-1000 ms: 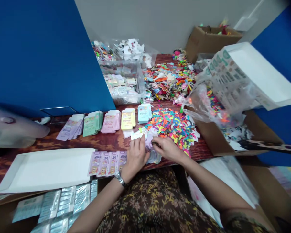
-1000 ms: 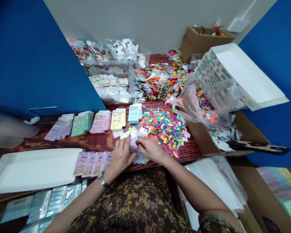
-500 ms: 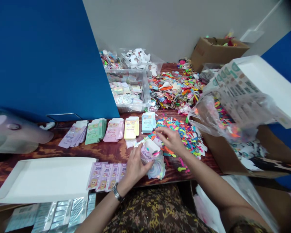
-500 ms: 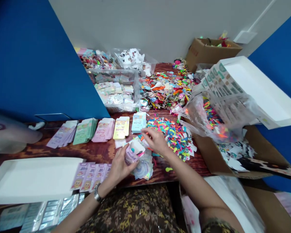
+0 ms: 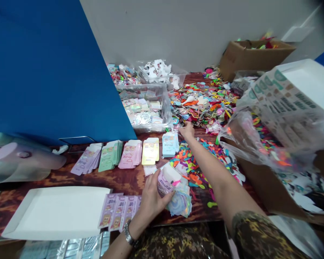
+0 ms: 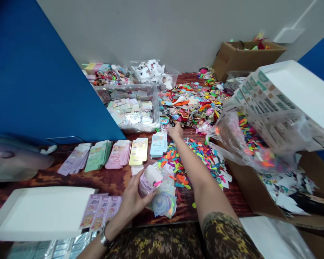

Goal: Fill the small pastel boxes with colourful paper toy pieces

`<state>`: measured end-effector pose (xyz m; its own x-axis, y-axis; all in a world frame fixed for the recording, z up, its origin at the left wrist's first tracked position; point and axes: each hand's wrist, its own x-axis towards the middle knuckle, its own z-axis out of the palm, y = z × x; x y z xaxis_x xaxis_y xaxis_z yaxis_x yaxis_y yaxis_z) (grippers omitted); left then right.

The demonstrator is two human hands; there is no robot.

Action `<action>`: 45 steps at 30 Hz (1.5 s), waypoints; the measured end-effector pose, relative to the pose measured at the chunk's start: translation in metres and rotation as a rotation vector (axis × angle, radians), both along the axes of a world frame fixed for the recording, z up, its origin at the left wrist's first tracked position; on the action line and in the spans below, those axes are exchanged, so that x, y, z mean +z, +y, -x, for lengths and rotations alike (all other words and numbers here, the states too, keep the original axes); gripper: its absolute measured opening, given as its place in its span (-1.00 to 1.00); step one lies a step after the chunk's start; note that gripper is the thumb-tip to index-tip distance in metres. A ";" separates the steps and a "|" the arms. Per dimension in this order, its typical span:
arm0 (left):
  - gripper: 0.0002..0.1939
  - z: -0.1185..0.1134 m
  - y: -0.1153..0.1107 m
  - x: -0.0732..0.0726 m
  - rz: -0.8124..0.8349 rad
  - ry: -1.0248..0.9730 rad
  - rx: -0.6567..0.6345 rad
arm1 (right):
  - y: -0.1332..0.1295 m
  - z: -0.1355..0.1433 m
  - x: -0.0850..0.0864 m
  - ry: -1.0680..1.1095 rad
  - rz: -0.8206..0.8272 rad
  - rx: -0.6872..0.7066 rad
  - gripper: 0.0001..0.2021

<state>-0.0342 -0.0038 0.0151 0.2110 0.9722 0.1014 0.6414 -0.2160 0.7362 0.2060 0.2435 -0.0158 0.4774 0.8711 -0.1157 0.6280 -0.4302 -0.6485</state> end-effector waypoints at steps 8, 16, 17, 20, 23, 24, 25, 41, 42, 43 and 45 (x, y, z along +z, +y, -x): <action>-0.19 -0.004 0.014 0.008 -0.023 -0.039 -0.019 | -0.069 -0.061 0.046 0.076 -0.226 0.222 -0.70; -0.18 -0.008 0.012 0.011 -0.048 -0.058 -0.027 | -0.132 -0.058 0.089 0.448 -0.352 0.488 -0.69; -0.18 -0.008 0.011 0.010 -0.047 -0.055 -0.026 | -0.139 -0.056 0.094 0.453 -0.349 0.504 -0.69; -0.17 -0.008 0.009 0.008 -0.055 -0.027 -0.019 | -0.159 -0.048 0.116 0.472 -0.321 0.589 -0.69; -0.17 -0.009 0.008 0.006 -0.047 0.000 -0.008 | -0.176 -0.033 0.139 0.480 -0.280 0.704 -0.72; -0.16 -0.009 0.008 0.006 -0.040 0.001 -0.001 | -0.181 -0.027 0.146 0.487 -0.265 0.737 -0.74; -0.16 -0.009 0.007 0.006 -0.036 -0.002 0.004 | -0.185 -0.021 0.151 0.498 -0.253 0.763 -0.74; -0.19 0.000 -0.013 0.006 -0.005 -0.058 -0.023 | -0.168 -0.057 0.124 -0.100 -0.367 0.632 -0.73; -0.20 -0.001 -0.014 0.006 -0.007 -0.060 -0.024 | -0.169 -0.057 0.125 -0.070 -0.372 0.644 -0.70; -0.21 -0.001 -0.014 0.005 -0.007 -0.060 -0.022 | -0.171 -0.056 0.127 0.001 -0.375 0.660 -0.67; -0.22 -0.001 -0.015 0.004 -0.007 -0.057 -0.011 | -0.177 -0.049 0.134 0.190 -0.368 0.685 -0.65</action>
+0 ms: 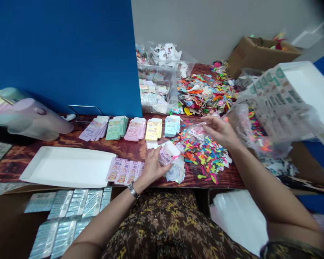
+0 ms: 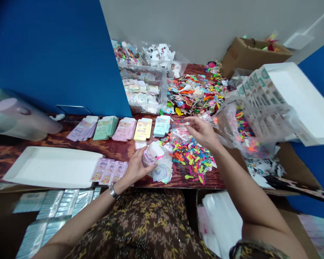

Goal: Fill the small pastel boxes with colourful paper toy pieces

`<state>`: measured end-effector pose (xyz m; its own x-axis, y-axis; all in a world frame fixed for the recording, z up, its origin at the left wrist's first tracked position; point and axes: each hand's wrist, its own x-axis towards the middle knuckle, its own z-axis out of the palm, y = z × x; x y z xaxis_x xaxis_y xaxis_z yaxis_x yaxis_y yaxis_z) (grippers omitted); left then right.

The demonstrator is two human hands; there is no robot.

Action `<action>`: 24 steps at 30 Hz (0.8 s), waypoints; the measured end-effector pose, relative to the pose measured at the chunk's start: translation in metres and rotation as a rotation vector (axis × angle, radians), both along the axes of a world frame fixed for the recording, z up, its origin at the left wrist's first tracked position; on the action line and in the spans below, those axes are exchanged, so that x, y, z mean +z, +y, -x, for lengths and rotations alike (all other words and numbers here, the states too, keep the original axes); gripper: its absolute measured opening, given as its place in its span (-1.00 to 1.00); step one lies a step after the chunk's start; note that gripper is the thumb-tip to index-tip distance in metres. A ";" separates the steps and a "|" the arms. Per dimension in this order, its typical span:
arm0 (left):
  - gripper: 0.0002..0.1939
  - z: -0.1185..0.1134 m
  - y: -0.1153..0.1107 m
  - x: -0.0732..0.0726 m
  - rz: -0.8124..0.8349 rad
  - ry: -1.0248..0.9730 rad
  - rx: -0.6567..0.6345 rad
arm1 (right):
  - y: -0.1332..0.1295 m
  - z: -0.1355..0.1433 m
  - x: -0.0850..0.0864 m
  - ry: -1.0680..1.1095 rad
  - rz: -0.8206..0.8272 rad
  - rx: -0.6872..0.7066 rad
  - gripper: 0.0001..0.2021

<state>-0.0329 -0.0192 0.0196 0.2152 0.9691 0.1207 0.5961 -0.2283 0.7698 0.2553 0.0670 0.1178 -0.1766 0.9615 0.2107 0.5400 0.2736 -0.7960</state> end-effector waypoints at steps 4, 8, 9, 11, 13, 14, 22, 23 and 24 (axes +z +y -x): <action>-0.21 0.000 -0.001 0.001 0.006 -0.002 0.013 | -0.015 0.025 0.010 0.272 0.125 0.078 -0.63; -0.20 0.000 -0.002 0.006 0.003 -0.060 -0.004 | -0.026 0.049 0.000 0.304 0.233 0.185 -0.63; -0.20 0.000 -0.003 0.007 0.002 -0.067 -0.003 | -0.028 0.054 -0.004 0.263 0.234 0.204 -0.63; -0.20 0.001 -0.004 0.009 0.001 -0.060 0.004 | -0.030 0.061 -0.011 0.140 0.194 0.228 -0.64; -0.20 0.002 -0.006 0.010 -0.003 -0.042 0.012 | -0.031 0.066 -0.013 -0.012 0.100 0.230 -0.69; -0.19 0.002 -0.006 0.010 -0.007 -0.036 0.016 | -0.033 0.069 -0.012 -0.086 0.049 0.234 -0.73; -0.21 0.002 -0.010 0.011 -0.013 -0.027 0.037 | -0.055 0.083 -0.004 -0.356 -0.127 0.291 -0.52; -0.21 0.002 -0.010 0.011 -0.008 -0.024 0.040 | -0.057 0.084 -0.006 -0.377 -0.147 0.260 -0.50; -0.22 0.002 -0.010 0.012 -0.003 -0.025 0.042 | -0.058 0.084 -0.009 -0.395 -0.172 0.227 -0.51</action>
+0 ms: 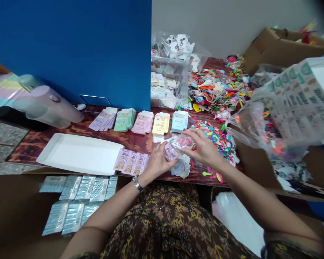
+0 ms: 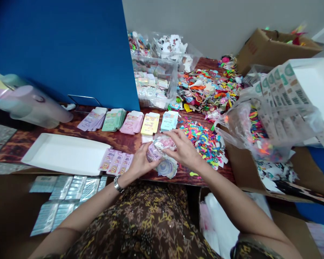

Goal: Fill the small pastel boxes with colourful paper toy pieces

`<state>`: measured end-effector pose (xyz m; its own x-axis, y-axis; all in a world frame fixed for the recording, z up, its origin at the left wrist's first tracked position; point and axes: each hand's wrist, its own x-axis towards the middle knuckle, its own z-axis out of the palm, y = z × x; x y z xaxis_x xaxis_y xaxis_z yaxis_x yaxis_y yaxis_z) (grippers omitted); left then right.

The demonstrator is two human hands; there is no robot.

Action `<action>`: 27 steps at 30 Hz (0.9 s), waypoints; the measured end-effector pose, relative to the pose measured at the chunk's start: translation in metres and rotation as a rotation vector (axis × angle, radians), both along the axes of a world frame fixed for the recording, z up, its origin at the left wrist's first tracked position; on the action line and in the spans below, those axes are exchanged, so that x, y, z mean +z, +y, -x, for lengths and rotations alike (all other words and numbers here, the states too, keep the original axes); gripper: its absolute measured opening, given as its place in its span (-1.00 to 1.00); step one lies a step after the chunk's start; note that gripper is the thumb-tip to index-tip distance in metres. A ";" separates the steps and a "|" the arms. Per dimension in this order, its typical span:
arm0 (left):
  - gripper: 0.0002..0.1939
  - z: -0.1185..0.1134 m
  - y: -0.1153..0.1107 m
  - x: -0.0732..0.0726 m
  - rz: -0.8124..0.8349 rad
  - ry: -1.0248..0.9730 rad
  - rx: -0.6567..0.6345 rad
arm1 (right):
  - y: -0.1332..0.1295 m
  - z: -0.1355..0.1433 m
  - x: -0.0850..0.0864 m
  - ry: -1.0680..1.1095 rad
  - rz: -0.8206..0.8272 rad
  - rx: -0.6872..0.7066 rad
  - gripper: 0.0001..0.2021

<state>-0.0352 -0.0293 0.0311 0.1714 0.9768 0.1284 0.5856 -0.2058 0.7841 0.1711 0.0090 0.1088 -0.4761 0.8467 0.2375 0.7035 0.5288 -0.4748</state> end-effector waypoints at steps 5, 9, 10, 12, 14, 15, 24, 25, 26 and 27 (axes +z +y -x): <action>-0.23 0.001 0.000 0.000 -0.005 -0.044 -0.022 | -0.003 -0.001 -0.008 -0.033 -0.111 0.062 -0.67; -0.22 0.003 0.000 -0.001 0.006 -0.050 -0.042 | -0.002 -0.004 -0.011 -0.077 -0.104 0.159 -0.71; -0.21 0.004 0.000 -0.001 0.006 -0.050 -0.043 | -0.002 -0.005 -0.012 -0.094 -0.111 0.178 -0.71; -0.21 0.005 0.001 -0.002 0.001 -0.051 -0.047 | 0.001 -0.008 -0.014 -0.129 -0.128 0.238 -0.70; -0.21 0.007 0.002 -0.002 -0.013 -0.051 -0.055 | 0.004 -0.012 -0.014 -0.155 -0.153 0.312 -0.69; -0.21 0.008 0.002 -0.003 -0.021 -0.050 -0.064 | 0.006 -0.013 -0.013 -0.159 -0.169 0.345 -0.68; -0.14 0.010 0.001 -0.004 -0.133 -0.014 -0.069 | 0.006 -0.001 -0.004 -0.051 -0.274 0.392 -0.65; -0.13 0.008 0.001 -0.004 -0.157 -0.013 -0.046 | 0.004 0.003 -0.004 -0.026 -0.287 0.338 -0.67; -0.12 0.006 0.000 -0.004 -0.178 -0.012 -0.022 | 0.001 0.006 -0.003 -0.002 -0.295 0.280 -0.68; -0.12 0.005 -0.001 -0.003 -0.194 -0.011 0.000 | -0.001 0.010 -0.002 0.018 -0.298 0.233 -0.70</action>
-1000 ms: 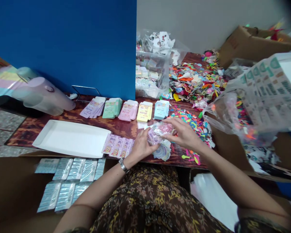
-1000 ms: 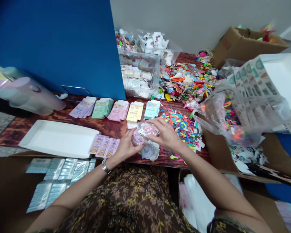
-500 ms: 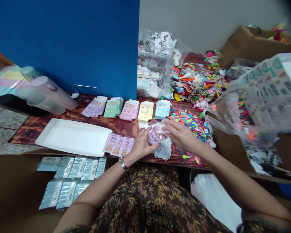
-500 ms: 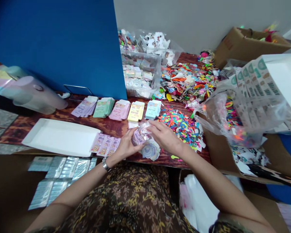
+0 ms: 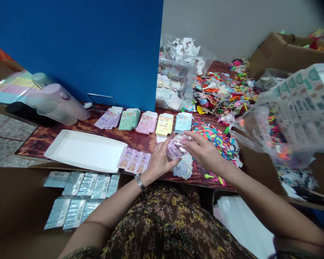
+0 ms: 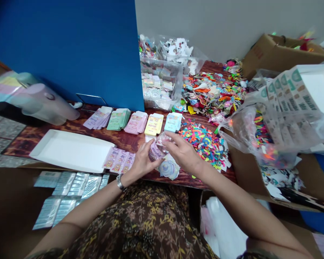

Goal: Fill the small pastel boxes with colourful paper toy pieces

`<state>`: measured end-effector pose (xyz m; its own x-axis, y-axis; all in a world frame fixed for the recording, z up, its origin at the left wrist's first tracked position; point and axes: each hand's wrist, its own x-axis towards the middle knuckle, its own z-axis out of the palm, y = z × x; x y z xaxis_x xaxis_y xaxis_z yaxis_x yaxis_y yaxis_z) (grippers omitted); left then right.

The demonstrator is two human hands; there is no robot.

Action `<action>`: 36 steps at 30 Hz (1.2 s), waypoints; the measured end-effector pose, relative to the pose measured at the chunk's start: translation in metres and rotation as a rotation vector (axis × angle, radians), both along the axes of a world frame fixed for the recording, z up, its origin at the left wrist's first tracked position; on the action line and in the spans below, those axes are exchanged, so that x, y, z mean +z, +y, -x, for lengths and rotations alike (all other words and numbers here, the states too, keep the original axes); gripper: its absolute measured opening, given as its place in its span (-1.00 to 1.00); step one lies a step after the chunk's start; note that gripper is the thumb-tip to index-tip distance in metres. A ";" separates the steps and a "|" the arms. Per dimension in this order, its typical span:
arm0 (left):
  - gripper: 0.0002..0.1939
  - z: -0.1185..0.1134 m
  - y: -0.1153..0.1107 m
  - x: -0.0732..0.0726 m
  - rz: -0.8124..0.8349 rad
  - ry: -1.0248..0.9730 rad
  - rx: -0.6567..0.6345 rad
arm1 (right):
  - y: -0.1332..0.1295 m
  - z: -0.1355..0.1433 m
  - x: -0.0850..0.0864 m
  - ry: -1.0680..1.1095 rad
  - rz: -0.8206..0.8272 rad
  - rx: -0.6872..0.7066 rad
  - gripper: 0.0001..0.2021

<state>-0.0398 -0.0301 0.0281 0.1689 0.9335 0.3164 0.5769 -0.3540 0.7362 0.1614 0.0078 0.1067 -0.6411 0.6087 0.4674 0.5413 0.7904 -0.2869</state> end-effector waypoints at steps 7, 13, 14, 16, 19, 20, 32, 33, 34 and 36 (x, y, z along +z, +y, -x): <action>-0.18 -0.004 0.000 0.005 -0.086 -0.056 0.007 | -0.008 0.012 -0.003 -0.048 0.015 0.112 -0.69; -0.19 0.000 -0.001 0.010 -0.106 -0.051 0.032 | -0.012 0.010 0.003 0.000 -0.138 -0.074 -0.63; -0.20 0.001 -0.002 0.010 -0.110 -0.050 0.048 | -0.013 0.011 0.006 0.016 -0.184 -0.108 -0.64; -0.22 0.001 -0.002 0.012 -0.125 -0.047 0.070 | -0.015 0.012 0.010 0.009 -0.237 -0.118 -0.70; -0.21 0.000 -0.002 0.014 -0.161 -0.036 0.065 | -0.016 0.017 0.007 -0.003 -0.213 -0.059 -0.72; -0.21 0.000 -0.003 0.015 -0.174 -0.031 0.060 | -0.016 0.018 0.005 0.000 -0.195 -0.045 -0.72; -0.26 0.008 -0.005 0.011 -0.079 -0.135 -0.070 | -0.012 0.003 0.008 0.099 0.058 0.009 -0.77; -0.30 0.008 -0.005 0.011 -0.082 -0.147 -0.076 | -0.014 0.003 0.007 0.108 0.078 0.011 -0.80; -0.33 0.007 -0.004 0.012 -0.089 -0.150 -0.081 | -0.016 0.005 0.006 0.119 0.102 0.010 -0.83; -0.38 0.006 -0.004 0.014 -0.116 -0.139 -0.085 | -0.021 0.010 0.003 0.152 0.150 -0.040 -0.82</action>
<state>-0.0458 -0.0345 0.0420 0.1925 0.8737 0.4468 0.4369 -0.4840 0.7582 0.1518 -0.0128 0.1092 -0.5441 0.7021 0.4594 0.5130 0.7116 -0.4801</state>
